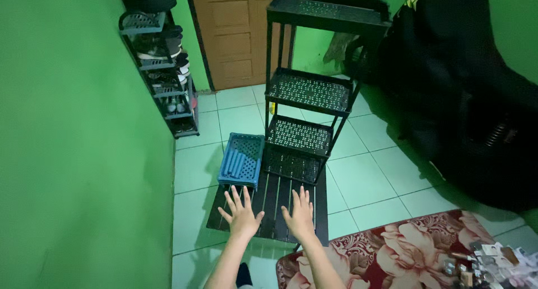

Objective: The person assembles a small plastic stool by inserting four cylindrical legs into the corners of a perforated blue tray. They then place a second identical tray on top of the legs to complete the stool.

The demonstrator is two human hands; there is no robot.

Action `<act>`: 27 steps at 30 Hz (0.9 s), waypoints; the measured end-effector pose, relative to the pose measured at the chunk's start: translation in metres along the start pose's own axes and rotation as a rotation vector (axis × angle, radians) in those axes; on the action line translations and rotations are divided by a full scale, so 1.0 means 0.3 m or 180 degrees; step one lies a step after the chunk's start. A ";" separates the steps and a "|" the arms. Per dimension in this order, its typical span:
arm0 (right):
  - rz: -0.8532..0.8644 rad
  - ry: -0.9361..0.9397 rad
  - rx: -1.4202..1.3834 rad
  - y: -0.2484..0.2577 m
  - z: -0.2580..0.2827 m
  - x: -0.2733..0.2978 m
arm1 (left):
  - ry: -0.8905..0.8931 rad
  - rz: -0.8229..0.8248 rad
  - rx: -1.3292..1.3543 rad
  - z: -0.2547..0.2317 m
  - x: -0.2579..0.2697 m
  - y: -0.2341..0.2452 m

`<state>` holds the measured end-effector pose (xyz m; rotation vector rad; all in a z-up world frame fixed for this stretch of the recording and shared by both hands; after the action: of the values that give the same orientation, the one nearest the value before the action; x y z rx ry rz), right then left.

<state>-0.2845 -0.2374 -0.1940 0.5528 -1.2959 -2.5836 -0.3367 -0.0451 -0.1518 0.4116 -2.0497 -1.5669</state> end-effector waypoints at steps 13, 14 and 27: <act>0.0172 -0.0078 -0.0073 0.044 0.024 -0.021 | 0.0075 0.0070 -0.0180 -0.006 -0.003 0.017; 0.0169 -0.0104 -0.0087 0.046 0.020 -0.026 | 0.0052 0.0067 -0.0128 -0.010 -0.006 0.019; -0.0067 -0.0179 -0.0083 -0.013 -0.073 -0.085 | -0.0200 0.0026 -0.0003 -0.072 -0.112 0.006</act>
<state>-0.2523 -0.2423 -0.2030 0.4954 -1.2784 -2.6472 -0.2966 -0.0439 -0.1534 0.3572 -2.0949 -1.5948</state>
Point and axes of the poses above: each hand's wrist, its own x-axis away from the middle knuckle, its own y-axis out of the back of the hand, z = x × y, the point moved 2 cm from there along -x, towards the middle knuckle, and after that the axes turned 12 degrees about y, right-handed, at the moved point
